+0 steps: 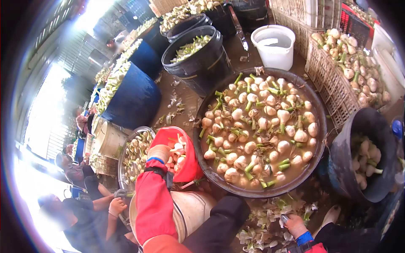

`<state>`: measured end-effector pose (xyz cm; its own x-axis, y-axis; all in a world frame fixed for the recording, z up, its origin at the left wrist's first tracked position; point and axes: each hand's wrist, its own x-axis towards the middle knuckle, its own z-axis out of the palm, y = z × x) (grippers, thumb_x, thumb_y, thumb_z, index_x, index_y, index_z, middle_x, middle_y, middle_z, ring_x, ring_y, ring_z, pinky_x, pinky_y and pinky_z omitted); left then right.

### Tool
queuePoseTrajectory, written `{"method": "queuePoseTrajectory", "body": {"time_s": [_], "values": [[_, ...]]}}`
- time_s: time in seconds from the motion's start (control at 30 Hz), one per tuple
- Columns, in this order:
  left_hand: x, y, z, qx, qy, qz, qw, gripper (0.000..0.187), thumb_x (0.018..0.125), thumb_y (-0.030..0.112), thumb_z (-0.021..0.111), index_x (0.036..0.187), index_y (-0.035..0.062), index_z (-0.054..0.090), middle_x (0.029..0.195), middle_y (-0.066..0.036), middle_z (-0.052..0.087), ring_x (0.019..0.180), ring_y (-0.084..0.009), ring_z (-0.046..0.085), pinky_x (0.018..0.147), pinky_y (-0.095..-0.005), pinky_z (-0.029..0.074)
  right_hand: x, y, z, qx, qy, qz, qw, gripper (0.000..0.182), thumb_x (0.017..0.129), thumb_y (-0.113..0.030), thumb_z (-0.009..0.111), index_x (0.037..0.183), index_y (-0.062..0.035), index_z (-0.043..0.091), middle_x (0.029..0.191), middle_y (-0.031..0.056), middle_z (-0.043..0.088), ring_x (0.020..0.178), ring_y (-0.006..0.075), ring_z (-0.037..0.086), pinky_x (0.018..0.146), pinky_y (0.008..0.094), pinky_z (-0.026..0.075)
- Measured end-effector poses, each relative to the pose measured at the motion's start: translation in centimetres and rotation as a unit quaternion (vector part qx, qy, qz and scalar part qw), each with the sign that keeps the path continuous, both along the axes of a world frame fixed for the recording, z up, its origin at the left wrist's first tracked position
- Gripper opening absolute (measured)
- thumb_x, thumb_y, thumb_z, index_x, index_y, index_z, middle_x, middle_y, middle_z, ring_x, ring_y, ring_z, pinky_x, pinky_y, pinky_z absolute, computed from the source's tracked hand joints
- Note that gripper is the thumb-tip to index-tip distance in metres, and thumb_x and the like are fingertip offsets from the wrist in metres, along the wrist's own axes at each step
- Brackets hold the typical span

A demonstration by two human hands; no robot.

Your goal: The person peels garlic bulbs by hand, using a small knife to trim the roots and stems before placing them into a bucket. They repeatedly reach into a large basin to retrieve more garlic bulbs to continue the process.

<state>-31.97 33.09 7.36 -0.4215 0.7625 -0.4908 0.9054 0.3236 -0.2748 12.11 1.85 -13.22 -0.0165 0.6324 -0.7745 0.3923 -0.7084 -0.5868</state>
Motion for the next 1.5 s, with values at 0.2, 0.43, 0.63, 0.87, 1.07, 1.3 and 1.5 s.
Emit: {"method": "queuePoseTrajectory", "body": {"time_s": [0.2, 0.43, 0.63, 0.87, 1.07, 1.3, 1.5], "values": [[5.8, -7.7, 9.7, 0.155, -0.236, -0.285, 0.916, 0.020, 0.082, 0.019, 0.064, 0.101, 0.0130, 0.067, 0.079, -0.012, 0.064, 0.077, -0.0280, 0.062, 0.067, -0.0363, 0.047, -1.7, 1.3, 6.9, 0.192, 0.096, -0.057, 0.975, 0.026, 0.086, -0.023, 0.057, 0.101, -0.0035, 0.065, 0.090, 0.0082, 0.066, 0.078, 0.0165, 0.060, 0.071, 0.0284, 0.047], [20.8, -18.2, 13.0, 0.100, -0.216, -0.572, 0.785, 0.033, 0.080, 0.035, 0.062, 0.112, 0.0251, 0.060, 0.073, -0.010, 0.061, 0.070, -0.0313, 0.061, 0.060, -0.0421, 0.047, -3.1, 3.0, 18.3, 0.150, 0.651, -0.230, 0.708, 0.072, 0.082, -0.049, 0.061, 0.138, -0.0133, 0.034, 0.123, 0.0053, 0.045, 0.099, 0.0215, 0.057, 0.085, 0.0379, 0.048], [28.3, -23.5, 11.3, 0.054, -0.138, -0.621, 0.769, 0.027, 0.084, 0.035, 0.058, 0.105, 0.0190, 0.061, 0.079, -0.007, 0.061, 0.075, -0.0288, 0.059, 0.065, -0.0407, 0.046, -2.7, 0.9, 19.6, 0.229, 0.514, -0.265, 0.783, 0.052, 0.086, -0.046, 0.059, 0.124, -0.0110, 0.049, 0.099, 0.0021, 0.058, 0.073, 0.0131, 0.061, 0.062, 0.0277, 0.052], [31.1, -26.6, 8.1, 0.264, -0.226, -0.640, 0.685, 0.014, 0.072, 0.019, 0.065, 0.081, 0.0092, 0.061, 0.080, -0.005, 0.057, 0.083, -0.0274, 0.056, 0.075, -0.0396, 0.044, -2.2, 0.6, 15.7, 0.247, 0.499, -0.301, 0.774, 0.023, 0.088, -0.022, 0.059, 0.106, -0.0082, 0.054, 0.075, 0.0007, 0.057, 0.061, 0.0095, 0.055, 0.045, 0.0252, 0.045], [32.8, -31.9, 5.1, 0.332, -0.459, -0.461, 0.683, 0.010, 0.075, 0.013, 0.066, 0.076, 0.0045, 0.061, 0.073, -0.009, 0.059, 0.070, -0.0293, 0.056, 0.064, -0.0381, 0.046, -0.7, 1.5, 7.3, 0.227, 0.327, -0.432, 0.809, 0.024, 0.090, -0.028, 0.049, 0.098, -0.0072, 0.059, 0.062, 0.0057, 0.055, 0.046, 0.0147, 0.053, 0.040, 0.0268, 0.044], [28.8, -36.6, -1.2, 0.074, -0.345, -0.369, 0.860, 0.070, 0.074, 0.054, 0.065, 0.121, 0.0044, 0.051, 0.105, -0.019, 0.057, 0.091, -0.0349, 0.056, 0.079, -0.0420, 0.046, 2.6, 0.6, 10.4, 0.135, 0.514, -0.413, 0.740, 0.040, 0.084, -0.036, 0.048, 0.109, -0.0064, 0.059, 0.073, 0.0065, 0.059, 0.055, 0.0190, 0.056, 0.049, 0.0344, 0.049], [33.3, -33.5, -2.3, 0.304, -0.718, 0.058, 0.623, 0.030, 0.080, 0.016, 0.071, 0.104, -0.0003, 0.063, 0.100, -0.007, 0.054, 0.076, -0.0113, 0.055, 0.067, -0.0233, 0.045, 1.3, -1.5, 13.0, 0.306, 0.409, -0.160, 0.845, 0.042, 0.090, -0.034, 0.056, 0.117, -0.0022, 0.055, 0.102, 0.0029, 0.061, 0.087, 0.0111, 0.058, 0.074, 0.0255, 0.048]]}}
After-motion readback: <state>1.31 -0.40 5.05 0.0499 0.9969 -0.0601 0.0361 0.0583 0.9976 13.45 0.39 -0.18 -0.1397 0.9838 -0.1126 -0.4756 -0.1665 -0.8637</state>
